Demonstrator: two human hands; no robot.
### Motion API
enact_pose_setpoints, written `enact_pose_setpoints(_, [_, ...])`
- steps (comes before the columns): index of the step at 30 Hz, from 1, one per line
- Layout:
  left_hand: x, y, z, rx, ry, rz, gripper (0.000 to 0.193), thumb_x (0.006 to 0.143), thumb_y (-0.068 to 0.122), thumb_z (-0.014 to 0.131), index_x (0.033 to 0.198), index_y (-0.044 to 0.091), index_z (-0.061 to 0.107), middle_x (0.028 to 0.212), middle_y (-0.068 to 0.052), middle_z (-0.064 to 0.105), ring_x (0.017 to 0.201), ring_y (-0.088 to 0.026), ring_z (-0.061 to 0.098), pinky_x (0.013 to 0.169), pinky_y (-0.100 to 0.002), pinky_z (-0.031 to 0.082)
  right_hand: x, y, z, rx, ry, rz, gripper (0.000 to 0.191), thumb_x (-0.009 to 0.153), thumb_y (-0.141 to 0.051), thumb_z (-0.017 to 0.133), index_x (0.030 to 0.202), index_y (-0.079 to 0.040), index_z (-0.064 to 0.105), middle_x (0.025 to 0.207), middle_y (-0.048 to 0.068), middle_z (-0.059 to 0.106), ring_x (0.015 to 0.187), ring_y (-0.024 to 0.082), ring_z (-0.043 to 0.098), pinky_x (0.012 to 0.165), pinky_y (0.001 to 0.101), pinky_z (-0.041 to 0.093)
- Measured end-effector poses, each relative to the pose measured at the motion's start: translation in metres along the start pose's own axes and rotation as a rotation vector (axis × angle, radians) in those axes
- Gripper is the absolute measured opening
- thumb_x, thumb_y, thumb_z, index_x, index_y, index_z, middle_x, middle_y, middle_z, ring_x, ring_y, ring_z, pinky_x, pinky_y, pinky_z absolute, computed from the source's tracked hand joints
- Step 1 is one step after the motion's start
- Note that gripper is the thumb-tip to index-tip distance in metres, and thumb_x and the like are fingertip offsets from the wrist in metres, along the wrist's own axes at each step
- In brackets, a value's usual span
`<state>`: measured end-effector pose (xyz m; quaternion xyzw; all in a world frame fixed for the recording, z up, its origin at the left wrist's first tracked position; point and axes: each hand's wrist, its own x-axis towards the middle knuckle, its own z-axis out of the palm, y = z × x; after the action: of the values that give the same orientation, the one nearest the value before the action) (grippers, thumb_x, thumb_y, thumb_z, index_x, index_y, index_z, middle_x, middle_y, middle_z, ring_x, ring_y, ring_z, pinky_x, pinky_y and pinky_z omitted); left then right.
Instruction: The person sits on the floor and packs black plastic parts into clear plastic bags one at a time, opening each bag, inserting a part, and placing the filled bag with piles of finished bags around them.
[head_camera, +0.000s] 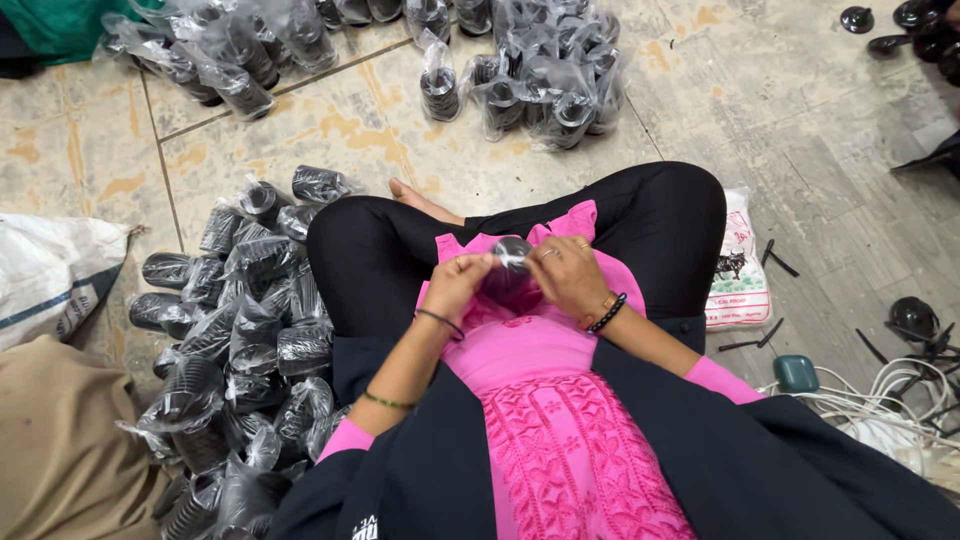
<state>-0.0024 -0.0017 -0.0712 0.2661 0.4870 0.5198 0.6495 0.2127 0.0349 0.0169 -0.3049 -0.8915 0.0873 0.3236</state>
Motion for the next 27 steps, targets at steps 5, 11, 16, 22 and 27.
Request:
enact_pose_setpoints(5, [0.021,-0.005,0.011,0.214,-0.181,0.176,0.015,0.095,0.012,0.069,0.096,0.000,0.077,0.087,0.002,0.070,0.078,-0.007,0.064,0.071,-0.023,0.051,0.005,-0.005,-0.001,0.117,0.044,-0.116,0.016,0.090,-0.009,0.071,0.101,-0.003,0.062,0.095,0.014,0.063,0.092,0.034,0.061,0.085,0.0440,0.043])
enact_pose_setpoints(11, [0.000,0.015,0.024,0.445,-0.308,0.371,0.020,0.099,0.022,0.073,0.103,0.003,0.080,0.101,-0.003,0.059,0.101,-0.012,0.054,0.090,-0.027,0.046,-0.001,0.010,0.001,0.475,-0.058,0.292,0.006,0.099,-0.007,0.063,0.102,-0.002,0.061,0.094,0.010,0.068,0.087,0.025,0.066,0.079,0.0371,0.051])
enact_pose_setpoints(16, [-0.019,0.031,0.037,0.815,-0.036,0.661,0.014,0.093,0.023,0.077,0.100,0.011,0.081,0.118,-0.010,0.059,0.115,-0.024,0.053,0.100,-0.039,0.043,-0.007,0.010,0.007,0.810,-0.121,0.398,0.026,0.097,-0.007,0.064,0.121,0.002,0.059,0.102,0.009,0.069,0.092,0.015,0.066,0.080,0.0299,0.053])
enact_pose_setpoints(22, [-0.041,0.045,0.046,0.993,0.110,0.888,0.014,0.090,0.018,0.077,0.102,0.013,0.082,0.143,-0.014,0.057,0.136,-0.034,0.045,0.114,-0.048,0.029,-0.002,0.014,0.012,0.583,-0.086,0.279,0.018,0.091,-0.008,0.072,0.108,-0.002,0.071,0.094,0.009,0.069,0.084,0.020,0.069,0.075,0.0318,0.055])
enact_pose_setpoints(27, [-0.032,0.027,0.034,0.949,0.187,0.805,0.011,0.085,0.018,0.080,0.094,0.011,0.083,0.141,-0.014,0.057,0.135,-0.032,0.046,0.113,-0.046,0.034,0.002,0.004,0.011,0.260,-0.046,0.167,0.010,0.085,-0.012,0.077,0.092,-0.007,0.071,0.091,0.007,0.068,0.087,0.024,0.066,0.079,0.0380,0.049])
